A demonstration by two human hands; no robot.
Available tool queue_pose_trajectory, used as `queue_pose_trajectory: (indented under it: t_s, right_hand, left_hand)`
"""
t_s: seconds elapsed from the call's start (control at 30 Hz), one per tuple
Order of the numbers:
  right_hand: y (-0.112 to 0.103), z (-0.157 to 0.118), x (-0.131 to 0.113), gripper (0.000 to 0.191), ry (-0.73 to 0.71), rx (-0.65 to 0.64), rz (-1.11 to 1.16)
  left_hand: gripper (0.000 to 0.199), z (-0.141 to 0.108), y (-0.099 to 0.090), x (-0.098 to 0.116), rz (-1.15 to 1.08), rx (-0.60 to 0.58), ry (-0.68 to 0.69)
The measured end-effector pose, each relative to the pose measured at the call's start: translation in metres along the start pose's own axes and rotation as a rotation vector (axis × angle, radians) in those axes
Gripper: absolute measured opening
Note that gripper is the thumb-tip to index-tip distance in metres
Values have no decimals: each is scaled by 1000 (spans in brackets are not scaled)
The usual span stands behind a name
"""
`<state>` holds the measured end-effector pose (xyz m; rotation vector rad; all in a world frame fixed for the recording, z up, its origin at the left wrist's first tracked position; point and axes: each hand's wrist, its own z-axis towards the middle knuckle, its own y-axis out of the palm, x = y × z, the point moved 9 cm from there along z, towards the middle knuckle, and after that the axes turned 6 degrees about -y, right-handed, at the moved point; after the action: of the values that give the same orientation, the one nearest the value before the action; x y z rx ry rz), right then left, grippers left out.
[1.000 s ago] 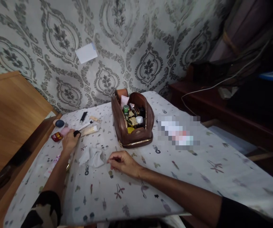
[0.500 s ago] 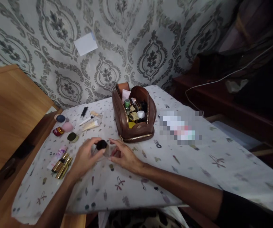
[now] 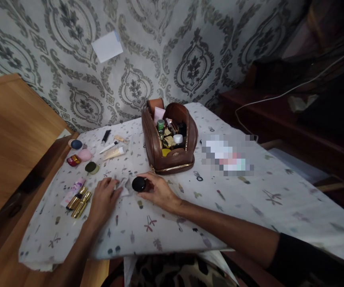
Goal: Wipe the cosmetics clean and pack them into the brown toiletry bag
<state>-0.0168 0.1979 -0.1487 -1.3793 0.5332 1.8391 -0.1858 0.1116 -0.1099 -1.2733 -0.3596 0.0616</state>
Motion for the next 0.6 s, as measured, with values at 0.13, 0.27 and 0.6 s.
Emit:
queue_pose_trajectory:
  t_s: [0.13, 0.27, 0.6]
  right_hand:
    - [-1, 0, 5, 51, 55, 32, 30]
    - [2, -1, 2, 31, 33, -1, -19]
    - [7, -6, -19, 25, -155, -52, 50]
  left_hand:
    - [23, -5, -23, 21, -202, 95, 13]
    - [16, -11, -31, 70, -340, 74, 142]
    - [27, 7, 18, 63, -697, -107, -163]
